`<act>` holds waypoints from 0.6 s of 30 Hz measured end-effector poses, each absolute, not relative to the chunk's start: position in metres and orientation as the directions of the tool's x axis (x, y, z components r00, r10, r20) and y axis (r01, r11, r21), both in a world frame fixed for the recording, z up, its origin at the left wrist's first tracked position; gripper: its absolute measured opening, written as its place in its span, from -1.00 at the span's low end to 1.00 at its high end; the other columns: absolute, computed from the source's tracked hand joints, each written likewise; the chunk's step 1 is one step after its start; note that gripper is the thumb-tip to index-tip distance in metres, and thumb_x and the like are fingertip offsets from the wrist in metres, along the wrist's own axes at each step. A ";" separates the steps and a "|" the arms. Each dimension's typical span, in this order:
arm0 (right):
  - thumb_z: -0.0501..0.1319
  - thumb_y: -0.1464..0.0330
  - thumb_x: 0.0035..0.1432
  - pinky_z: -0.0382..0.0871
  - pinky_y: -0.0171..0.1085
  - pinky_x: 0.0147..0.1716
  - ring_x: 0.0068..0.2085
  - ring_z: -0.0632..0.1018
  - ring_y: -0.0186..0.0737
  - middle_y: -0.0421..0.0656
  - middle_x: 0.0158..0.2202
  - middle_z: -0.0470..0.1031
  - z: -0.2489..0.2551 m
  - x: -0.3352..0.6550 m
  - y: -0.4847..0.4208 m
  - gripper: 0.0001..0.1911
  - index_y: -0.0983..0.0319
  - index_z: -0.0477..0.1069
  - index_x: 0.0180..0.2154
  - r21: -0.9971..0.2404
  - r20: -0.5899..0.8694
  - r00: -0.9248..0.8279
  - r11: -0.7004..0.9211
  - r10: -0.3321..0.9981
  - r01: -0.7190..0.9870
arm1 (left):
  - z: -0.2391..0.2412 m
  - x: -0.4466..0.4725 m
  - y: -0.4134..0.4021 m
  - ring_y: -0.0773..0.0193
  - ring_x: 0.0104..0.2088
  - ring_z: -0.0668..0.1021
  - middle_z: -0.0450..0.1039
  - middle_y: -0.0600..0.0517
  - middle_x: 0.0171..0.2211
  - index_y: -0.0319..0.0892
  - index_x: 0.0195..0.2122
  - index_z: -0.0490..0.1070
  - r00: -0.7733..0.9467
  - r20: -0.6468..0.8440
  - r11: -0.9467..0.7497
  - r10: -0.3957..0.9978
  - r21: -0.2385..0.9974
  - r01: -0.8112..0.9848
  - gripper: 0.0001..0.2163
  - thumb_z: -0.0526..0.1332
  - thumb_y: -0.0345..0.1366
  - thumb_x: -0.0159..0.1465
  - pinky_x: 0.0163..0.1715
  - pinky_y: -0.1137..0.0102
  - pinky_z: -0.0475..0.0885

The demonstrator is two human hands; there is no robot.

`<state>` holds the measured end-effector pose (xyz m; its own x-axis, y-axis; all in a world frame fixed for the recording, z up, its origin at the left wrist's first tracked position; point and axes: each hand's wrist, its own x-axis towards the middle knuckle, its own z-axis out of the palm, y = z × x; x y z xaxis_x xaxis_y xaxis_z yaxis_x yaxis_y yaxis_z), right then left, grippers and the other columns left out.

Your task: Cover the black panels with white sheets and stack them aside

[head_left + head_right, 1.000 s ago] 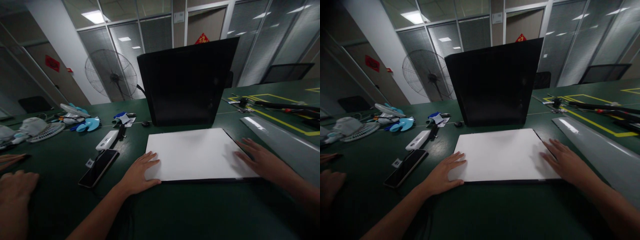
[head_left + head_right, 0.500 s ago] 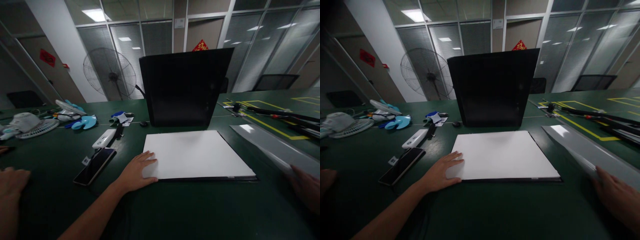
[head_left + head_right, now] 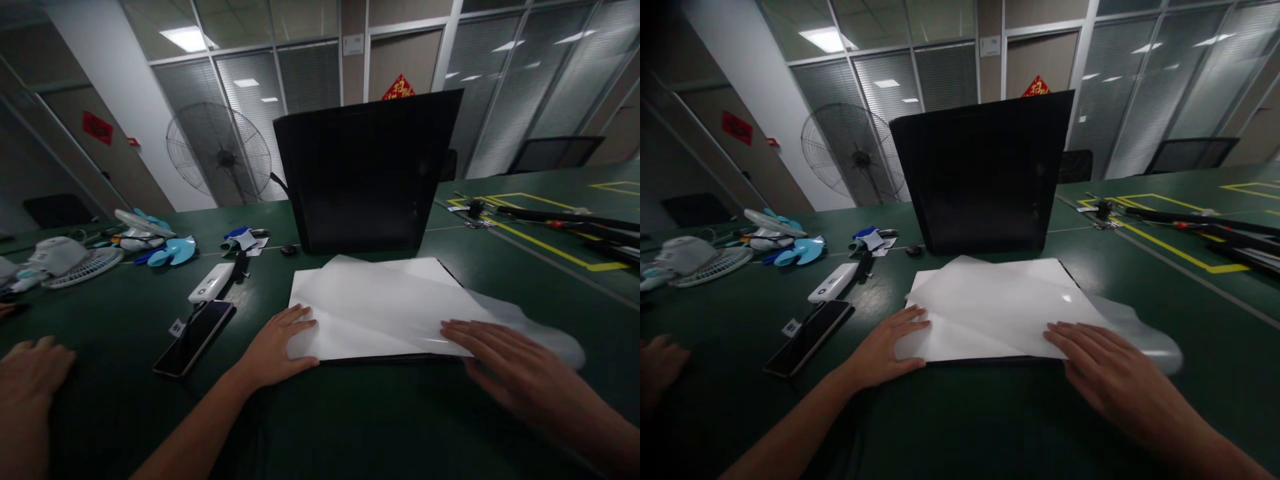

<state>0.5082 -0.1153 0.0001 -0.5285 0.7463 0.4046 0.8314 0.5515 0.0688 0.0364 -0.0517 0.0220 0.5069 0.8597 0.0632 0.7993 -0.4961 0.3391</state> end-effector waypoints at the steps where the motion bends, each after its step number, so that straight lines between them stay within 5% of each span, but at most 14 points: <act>1: 0.14 0.29 0.31 0.52 0.09 0.10 0.18 0.50 -0.01 -0.23 0.28 0.36 0.005 0.500 -0.105 -0.31 -0.14 0.07 0.41 0.079 0.384 -0.584 0.605 0.715 0.792 | 0.023 0.036 -0.052 -0.21 0.35 0.31 0.30 -0.08 0.35 0.00 0.22 0.45 0.494 0.065 -0.485 0.867 0.334 0.808 -0.31 0.32 0.27 0.16 0.32 -0.11 0.19; 7: 0.17 0.31 0.29 0.34 0.17 0.25 0.31 0.36 0.00 -0.18 0.36 0.24 0.002 0.496 -0.063 -0.30 -0.05 0.09 0.41 -0.065 0.230 -0.632 0.660 0.740 0.749 | 0.024 0.034 -0.052 -0.19 0.31 0.36 0.45 -0.07 0.23 0.00 0.11 0.52 0.506 0.075 -0.500 0.859 0.336 0.798 -0.39 0.34 0.26 0.14 0.32 -0.08 0.21; 12: 0.14 0.25 0.33 0.17 0.21 0.33 0.38 0.23 0.01 -0.20 0.41 0.14 -0.006 0.507 -0.055 -0.31 -0.06 0.04 0.43 -0.144 0.183 -0.672 0.696 0.717 0.704 | 0.022 0.033 -0.050 -0.20 0.33 0.32 0.31 -0.09 0.34 -0.05 0.05 0.53 0.503 0.073 -0.493 0.861 0.364 0.790 -0.45 0.40 0.15 0.14 0.32 -0.07 0.22; 18: 0.14 0.20 0.33 -0.02 0.27 0.37 0.42 0.13 0.04 -0.25 0.43 0.07 -0.003 0.509 -0.050 -0.31 -0.11 0.03 0.42 -0.228 0.121 -0.705 0.711 0.699 0.665 | 0.017 0.035 -0.048 -0.29 0.42 0.12 -0.10 -0.26 0.47 -0.10 0.45 -0.06 0.370 0.079 -0.360 0.926 0.485 0.797 0.09 0.50 0.08 0.02 0.37 -0.17 0.10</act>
<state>0.5091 -0.0496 -0.0033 -0.7051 0.6987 0.1208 0.6654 0.7109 -0.2277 0.0346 -0.0480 0.0171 0.3697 0.9258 0.0791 0.7973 -0.3598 0.4846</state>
